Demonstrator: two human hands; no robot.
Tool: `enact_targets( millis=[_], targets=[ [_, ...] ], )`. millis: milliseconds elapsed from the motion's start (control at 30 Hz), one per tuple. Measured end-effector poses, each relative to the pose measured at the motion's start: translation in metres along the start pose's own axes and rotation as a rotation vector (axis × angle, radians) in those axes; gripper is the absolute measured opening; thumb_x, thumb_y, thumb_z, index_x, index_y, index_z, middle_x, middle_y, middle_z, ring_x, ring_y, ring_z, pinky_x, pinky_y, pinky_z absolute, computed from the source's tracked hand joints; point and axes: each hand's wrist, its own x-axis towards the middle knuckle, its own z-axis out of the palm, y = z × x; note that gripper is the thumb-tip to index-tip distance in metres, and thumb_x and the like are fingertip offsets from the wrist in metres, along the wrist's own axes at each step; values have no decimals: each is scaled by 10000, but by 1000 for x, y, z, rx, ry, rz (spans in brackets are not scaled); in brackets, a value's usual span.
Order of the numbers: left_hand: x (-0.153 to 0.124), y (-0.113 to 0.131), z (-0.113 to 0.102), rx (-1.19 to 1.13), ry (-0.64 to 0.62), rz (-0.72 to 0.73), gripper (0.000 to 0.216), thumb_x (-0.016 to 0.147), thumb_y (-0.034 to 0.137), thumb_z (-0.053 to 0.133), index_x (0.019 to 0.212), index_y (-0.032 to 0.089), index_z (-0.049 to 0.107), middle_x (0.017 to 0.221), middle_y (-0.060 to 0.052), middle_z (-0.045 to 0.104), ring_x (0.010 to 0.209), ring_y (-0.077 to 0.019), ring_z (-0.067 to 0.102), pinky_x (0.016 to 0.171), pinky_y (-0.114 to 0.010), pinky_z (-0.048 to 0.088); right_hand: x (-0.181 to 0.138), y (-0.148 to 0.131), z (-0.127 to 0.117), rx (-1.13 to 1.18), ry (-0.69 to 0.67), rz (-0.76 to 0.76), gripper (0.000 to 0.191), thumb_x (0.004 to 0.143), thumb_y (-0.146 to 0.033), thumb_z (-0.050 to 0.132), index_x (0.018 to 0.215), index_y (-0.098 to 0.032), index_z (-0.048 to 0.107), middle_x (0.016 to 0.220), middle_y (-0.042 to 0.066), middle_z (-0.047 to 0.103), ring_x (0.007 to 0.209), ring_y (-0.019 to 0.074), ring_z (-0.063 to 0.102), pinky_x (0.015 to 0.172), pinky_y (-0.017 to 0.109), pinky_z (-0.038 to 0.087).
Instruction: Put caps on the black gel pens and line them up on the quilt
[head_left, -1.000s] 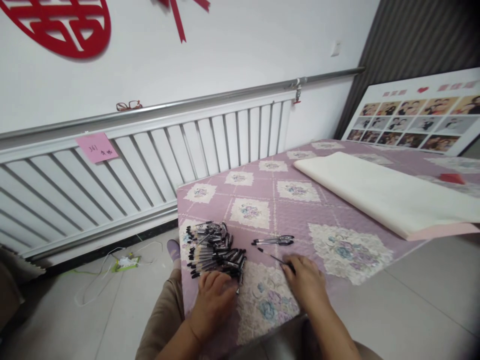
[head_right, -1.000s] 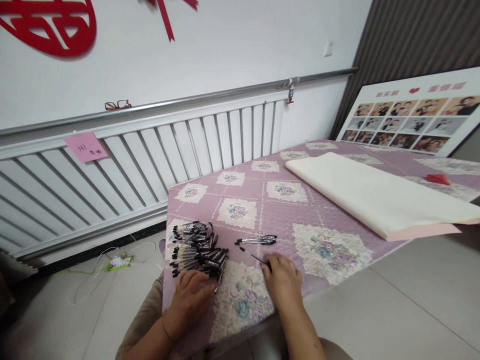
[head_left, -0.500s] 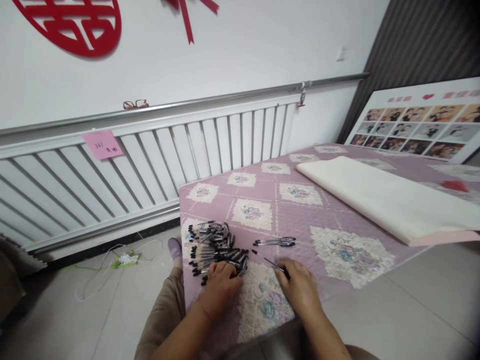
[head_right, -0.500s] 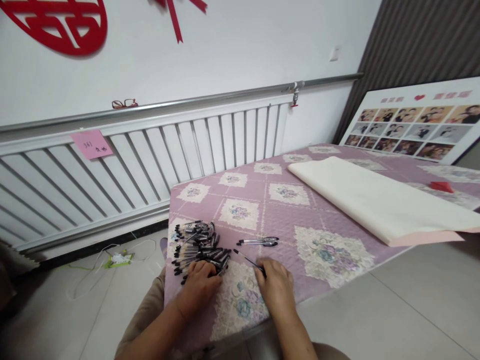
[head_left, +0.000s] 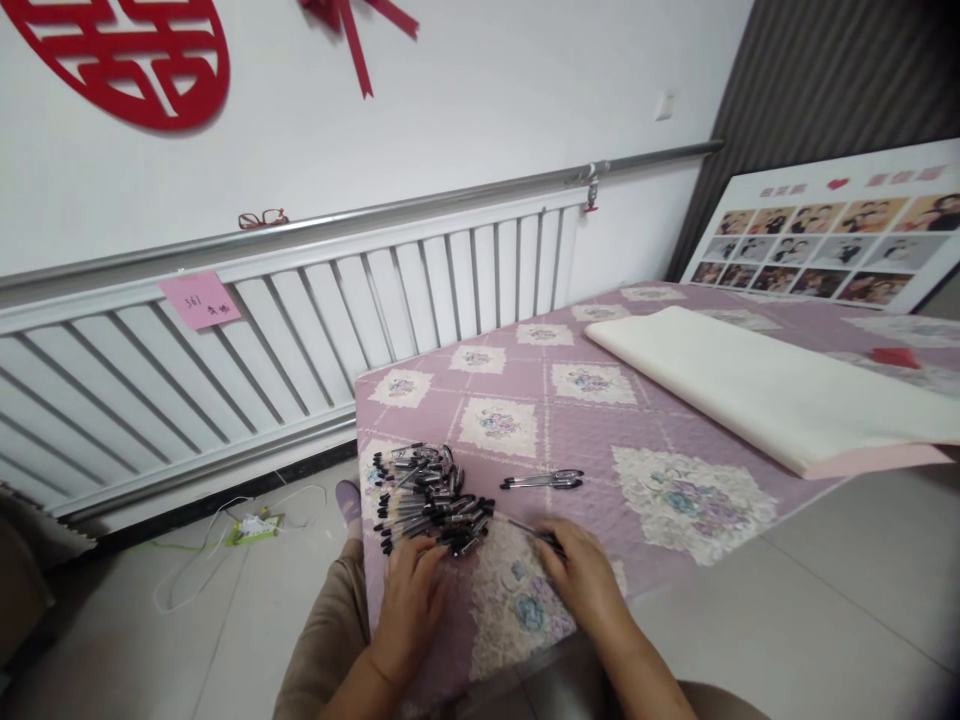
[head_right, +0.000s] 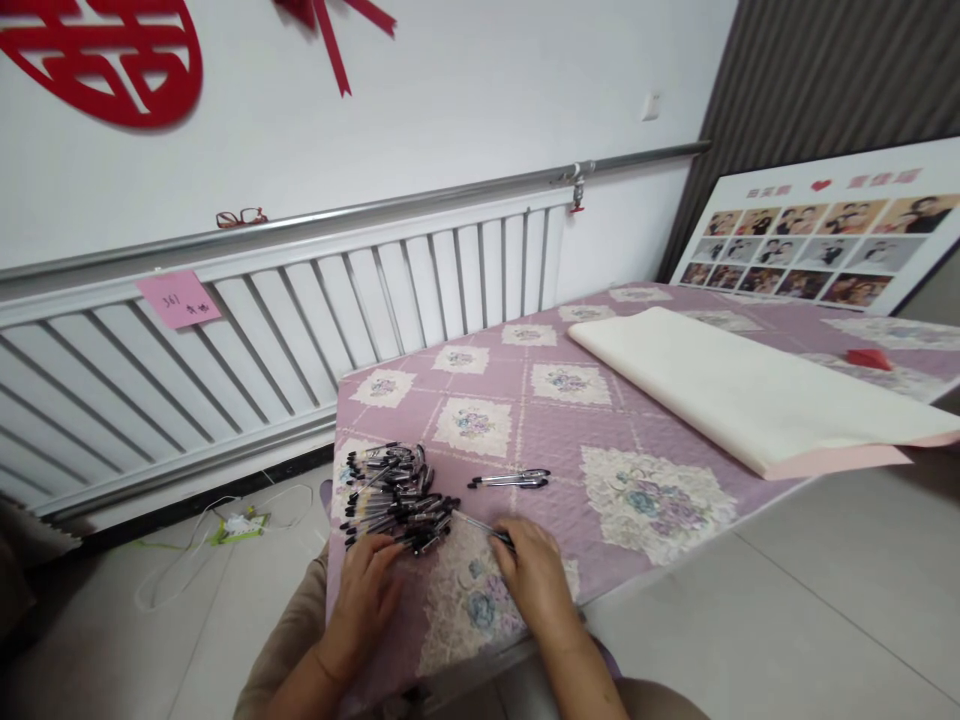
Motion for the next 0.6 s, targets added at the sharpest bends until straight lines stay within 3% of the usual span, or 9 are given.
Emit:
enact_targets(
  millis=[200, 333, 433, 600],
  targets=[
    [-18, 11, -9, 90, 22, 38, 444, 819, 121, 471, 1255, 201, 462, 1264, -118, 491, 1195, -254, 434, 981, -469, 379, -10, -36, 16, -13, -179, -179, 52, 835, -209, 567, 871, -221, 603, 851, 23, 639, 851, 199, 572, 820, 361, 384],
    [-13, 19, -3, 132, -42, 84, 385, 809, 106, 482, 1169, 232, 529, 1134, -75, 597, 1085, -237, 515, 938, -458, 375, -19, -61, 35, -13, -230, -224, 104, 789, -142, 617, 857, -218, 605, 868, 17, 637, 868, 199, 555, 848, 363, 372],
    [-10, 19, 2, 98, -109, 50, 249, 829, 143, 528, 1033, 274, 585, 926, -1, 654, 884, -199, 578, 857, -415, 391, -24, -72, 44, -1, -254, -231, 82, 774, -142, 637, 817, -202, 601, 857, 22, 634, 857, 203, 545, 838, 356, 381],
    [-10, 16, 3, 97, -153, 33, 182, 847, 146, 523, 956, 267, 605, 841, 14, 651, 792, -179, 576, 759, -337, 391, -24, -71, 36, 62, -268, -200, 154, 777, -185, 653, 922, -210, 608, 919, 28, 638, 898, 213, 540, 846, 361, 379]
  ],
)
